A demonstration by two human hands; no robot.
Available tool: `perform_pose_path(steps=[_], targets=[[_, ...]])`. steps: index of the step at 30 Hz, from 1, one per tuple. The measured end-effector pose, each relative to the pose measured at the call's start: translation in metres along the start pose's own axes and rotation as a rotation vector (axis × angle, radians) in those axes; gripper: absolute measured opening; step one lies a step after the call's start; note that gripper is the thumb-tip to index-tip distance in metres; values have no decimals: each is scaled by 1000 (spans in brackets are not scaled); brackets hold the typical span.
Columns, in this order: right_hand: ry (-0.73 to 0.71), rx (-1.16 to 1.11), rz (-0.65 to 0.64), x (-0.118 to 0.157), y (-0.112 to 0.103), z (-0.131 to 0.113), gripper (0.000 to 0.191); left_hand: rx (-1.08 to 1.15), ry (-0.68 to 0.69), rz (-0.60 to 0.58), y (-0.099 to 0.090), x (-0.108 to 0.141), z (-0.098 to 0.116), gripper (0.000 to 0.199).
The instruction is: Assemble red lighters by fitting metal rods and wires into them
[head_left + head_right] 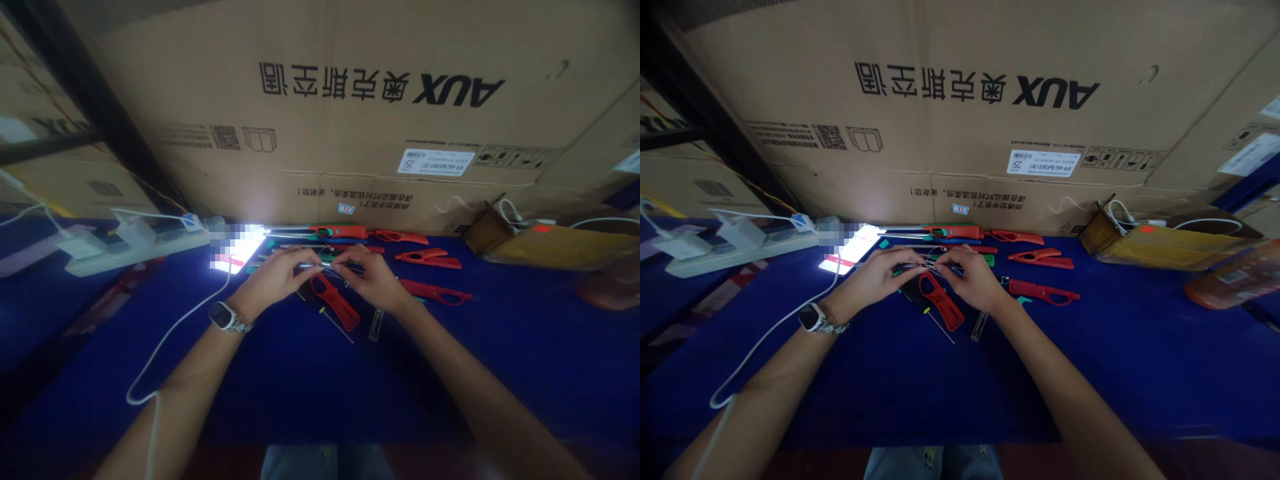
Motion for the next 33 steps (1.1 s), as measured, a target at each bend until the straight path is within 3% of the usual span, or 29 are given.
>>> perform_pose_path(steps=[9, 13, 17, 21, 25, 28, 33], targets=[[103, -114, 42, 1, 8, 5, 7, -31, 8, -31, 8, 1, 3, 17], [194, -318, 133, 3, 15, 17, 22, -66, -18, -32, 10, 1, 3, 19], [220, -363, 138, 3, 15, 22, 23, -97, -51, -15, 7, 0, 2, 17], [191, -204, 38, 7, 7, 20, 16, -63, -63, 36, 0, -2, -2, 15], [82, 144, -81, 11, 8, 15, 33, -39, -74, 72, -7, -2, -6, 15], [37, 322, -102, 12, 12, 16, 29, -16, -81, 92, -9, -1, -10, 14], [1, 277, -36, 10, 9, 19, 19, 7, -126, 111, -14, 0, -16, 13]])
Point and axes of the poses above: each hand's wrist, its own x-axis away from the middle knuckle, its own y-axis out of the palm, z = x × y, the point moved 7 cm from there along -x, towards the middle knuckle, and after that the axes turned 5 degrees about z, right-handed, at the moved point
